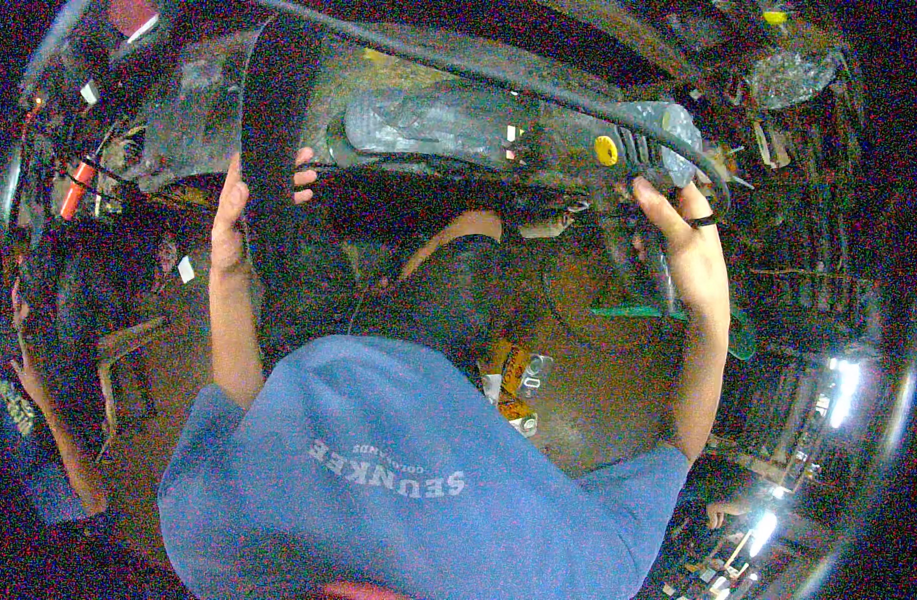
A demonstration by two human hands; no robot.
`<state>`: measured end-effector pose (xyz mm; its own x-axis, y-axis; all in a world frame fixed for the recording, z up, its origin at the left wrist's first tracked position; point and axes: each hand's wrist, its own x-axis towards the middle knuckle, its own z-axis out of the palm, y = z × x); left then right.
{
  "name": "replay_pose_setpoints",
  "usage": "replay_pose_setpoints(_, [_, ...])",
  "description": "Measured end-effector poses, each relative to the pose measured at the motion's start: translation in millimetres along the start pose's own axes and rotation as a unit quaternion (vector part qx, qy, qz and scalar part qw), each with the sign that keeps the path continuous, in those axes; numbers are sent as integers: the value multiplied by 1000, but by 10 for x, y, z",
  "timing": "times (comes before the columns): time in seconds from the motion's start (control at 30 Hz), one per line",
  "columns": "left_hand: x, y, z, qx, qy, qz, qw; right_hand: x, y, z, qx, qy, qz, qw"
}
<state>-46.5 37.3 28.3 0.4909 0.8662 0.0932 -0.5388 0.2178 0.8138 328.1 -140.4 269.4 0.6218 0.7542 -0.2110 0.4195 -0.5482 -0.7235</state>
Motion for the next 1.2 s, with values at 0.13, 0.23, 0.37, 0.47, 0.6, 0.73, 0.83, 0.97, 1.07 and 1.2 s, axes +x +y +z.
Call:
replay_pose_setpoints(0.13, [-52,29,32,6,-2,12,1000,59,-39,82,1,-26,-19,999])
replay_pose_setpoints(0.23, [-93,61,36,9,-7,20,1000,88,-70,175,40,-43,-53,997])
replay_pose_setpoints(0.37, [-110,100,55,4,-10,24,1000,184,-127,274,63,-87,-74,991])
replay_pose_setpoints(0.47, [-54,134,110,19,-16,34,999,216,-123,319,61,-83,-70,992])
replay_pose_setpoints(0.6, [169,215,237,64,-36,41,996,209,-107,297,84,-61,-81,991])
replay_pose_setpoints(0.73, [537,372,389,155,-65,50,984,82,-102,208,104,-59,-60,991])
replay_pose_setpoints(0.83, [908,439,561,271,-92,80,955,-131,-78,66,96,-79,-27,992])
replay_pose_setpoints(0.97, [1427,226,907,490,-186,291,801,-448,56,-233,37,61,-41,997])
replay_pose_setpoints(1.07, [1644,-126,1144,573,-298,251,721,-594,210,-467,-23,112,-28,993])
replay_pose_setpoints(1.2, [1572,-502,1183,711,-347,155,592,-724,446,-579,2,132,-3,991])
